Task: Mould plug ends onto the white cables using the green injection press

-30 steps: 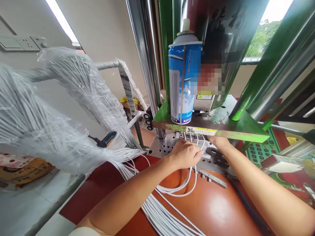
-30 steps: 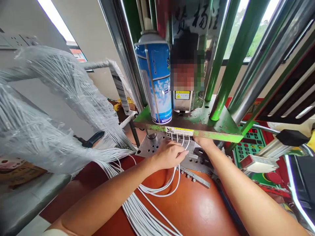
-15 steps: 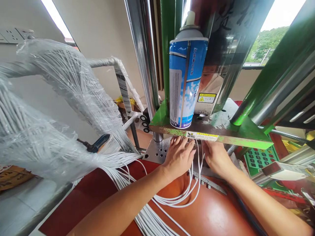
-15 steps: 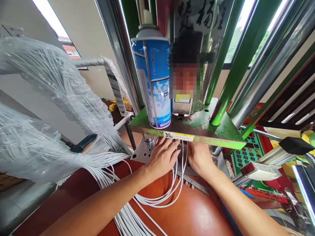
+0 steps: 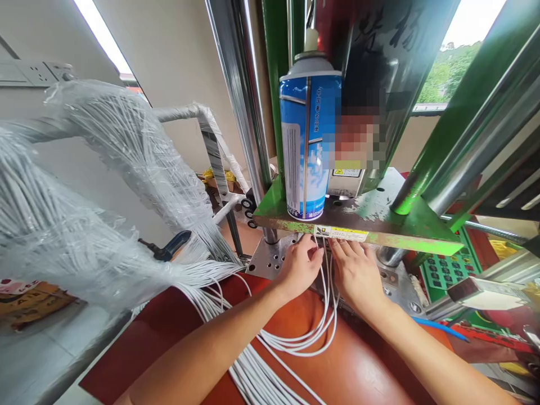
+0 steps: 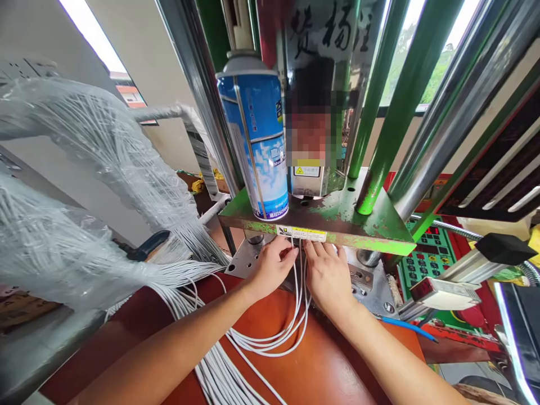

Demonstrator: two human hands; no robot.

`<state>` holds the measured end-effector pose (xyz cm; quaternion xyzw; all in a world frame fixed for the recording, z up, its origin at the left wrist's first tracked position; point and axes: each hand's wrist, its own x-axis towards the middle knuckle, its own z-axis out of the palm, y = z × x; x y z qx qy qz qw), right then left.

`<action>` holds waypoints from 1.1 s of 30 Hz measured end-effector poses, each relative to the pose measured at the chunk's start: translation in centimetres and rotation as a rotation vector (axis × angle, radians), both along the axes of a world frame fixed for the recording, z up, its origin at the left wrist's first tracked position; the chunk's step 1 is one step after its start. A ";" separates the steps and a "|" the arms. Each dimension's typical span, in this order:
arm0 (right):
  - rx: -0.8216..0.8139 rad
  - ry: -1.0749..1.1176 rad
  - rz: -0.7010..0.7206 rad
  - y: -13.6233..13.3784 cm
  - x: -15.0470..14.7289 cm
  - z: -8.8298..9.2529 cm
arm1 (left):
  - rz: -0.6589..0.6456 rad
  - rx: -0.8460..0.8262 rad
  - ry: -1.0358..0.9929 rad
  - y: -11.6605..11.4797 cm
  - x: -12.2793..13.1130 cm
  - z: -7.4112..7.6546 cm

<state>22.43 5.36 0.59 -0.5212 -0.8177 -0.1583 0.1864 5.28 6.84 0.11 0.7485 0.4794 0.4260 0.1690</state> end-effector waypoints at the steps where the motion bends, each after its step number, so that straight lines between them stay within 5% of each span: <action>1: -0.001 -0.010 -0.005 0.1 -0.2 0.1 | 0.013 0.000 0.070 0.0 -0.1 0.1; 5: -0.016 -0.033 -0.032 0.6 -0.8 0.4 | 0.138 0.064 0.364 0.2 -0.8 0.4; 9: -0.019 0.019 -0.057 0.6 -0.5 1.0 | 0.203 0.223 0.445 -0.6 -0.8 0.9; 15: 0.021 0.050 0.053 -1.3 -0.1 0.2 | 0.025 0.337 0.594 -2.2 0.4 0.2; 22: 0.053 -0.048 -0.014 -0.9 -1.7 -0.2 | 0.011 0.313 0.648 -1.2 0.7 -0.9; 33: 0.027 0.081 -0.032 0.2 -2.0 -0.6 | 0.033 0.404 0.646 0.3 0.9 -1.4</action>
